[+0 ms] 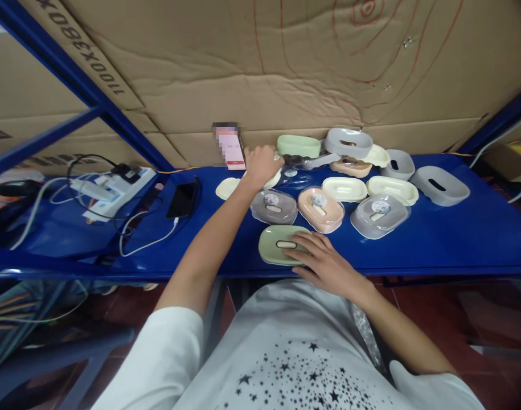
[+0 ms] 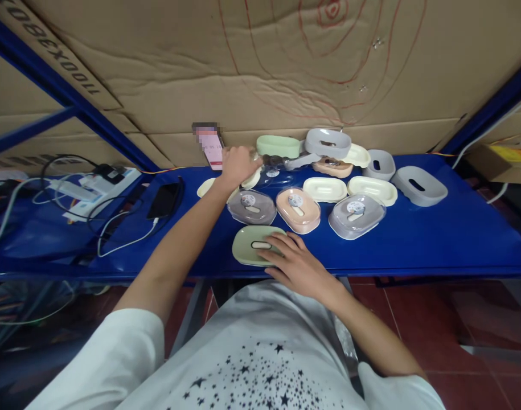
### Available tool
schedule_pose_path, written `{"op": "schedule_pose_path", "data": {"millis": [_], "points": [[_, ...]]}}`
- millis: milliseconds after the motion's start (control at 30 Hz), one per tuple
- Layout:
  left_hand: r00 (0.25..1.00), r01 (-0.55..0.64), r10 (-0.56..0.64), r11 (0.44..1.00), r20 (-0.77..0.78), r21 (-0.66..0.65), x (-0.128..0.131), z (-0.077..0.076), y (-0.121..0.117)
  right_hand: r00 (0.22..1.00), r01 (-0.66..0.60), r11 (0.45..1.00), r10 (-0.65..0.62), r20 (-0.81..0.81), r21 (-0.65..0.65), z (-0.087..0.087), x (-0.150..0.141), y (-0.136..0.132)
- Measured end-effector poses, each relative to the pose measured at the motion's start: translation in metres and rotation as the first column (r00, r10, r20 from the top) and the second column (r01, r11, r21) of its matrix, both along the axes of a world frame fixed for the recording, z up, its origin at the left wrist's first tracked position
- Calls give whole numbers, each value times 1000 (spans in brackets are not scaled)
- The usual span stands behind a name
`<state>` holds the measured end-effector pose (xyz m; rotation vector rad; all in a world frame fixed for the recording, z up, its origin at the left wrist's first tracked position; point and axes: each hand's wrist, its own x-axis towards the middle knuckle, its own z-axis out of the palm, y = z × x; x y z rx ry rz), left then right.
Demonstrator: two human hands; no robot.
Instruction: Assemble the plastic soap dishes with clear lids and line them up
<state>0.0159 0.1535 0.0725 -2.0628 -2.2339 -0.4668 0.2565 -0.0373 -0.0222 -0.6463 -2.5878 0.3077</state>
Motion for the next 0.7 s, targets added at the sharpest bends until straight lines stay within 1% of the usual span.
{"op": "schedule_pose_path", "data": {"millis": [67, 167, 233, 300, 367, 400, 433, 467, 500, 533, 600, 633, 667, 700], "points": [[999, -14, 12, 999, 35, 46, 2, 2, -2, 1000, -2, 1000, 2, 4, -2, 0, 0, 0], [988, -45, 21, 986, 150, 158, 0, 11, -4, 1000, 7, 1000, -7, 10, -1, 0, 1, 0], [974, -50, -4, 971, 227, 234, -5, 19, -4, 1000, 10, 1000, -10, 9, -3, 0, 1, 0], [964, -54, -26, 955, 265, 291, -12, 29, -8, 1000, 7, 1000, -7, 10, -10, 1, 1, 0], [957, -38, -74, 927, 282, 372, -17, 38, -21, 1000, 10, 1000, -9, 10, -15, 2, 1, -1], [953, -22, -108, 908, 284, 419, -17, 41, -32, 1000, 20, 1000, -20, 2, -15, 3, 0, -2], [945, 9, -168, 872, 282, 489, -17, 42, -48, 999, 37, 999, -37, -17, -11, 2, 0, -2], [941, 23, -200, 843, 273, 537, -14, 41, -68, 997, 60, 998, -60, -49, -2, 1, 0, -3], [939, 55, -233, 827, 252, 559, -11, 37, -91, 992, 87, 996, -85, -92, 11, -1, 0, -3], [938, 108, -280, 798, 206, 592, -5, 31, -117, 983, 116, 993, -111, -146, 25, -3, 0, -4], [932, 235, -353, 769, 88, 595, 7, 12, -169, 953, 177, 983, -159, -257, 46, -7, 0, -5], [912, 320, -410, 746, 24, 584, 14, 1, -193, 937, 201, 978, -178, -300, 49, -9, 1, -5], [883, 399, -468, 726, -23, 560, 21, -12, -214, 926, 216, 975, -189, -327, 47, -10, 1, -6], [859, 452, -510, 716, -45, 532, 27, -25, -230, 922, 219, 975, -193, -336, 40, -10, 2, -6]]}}
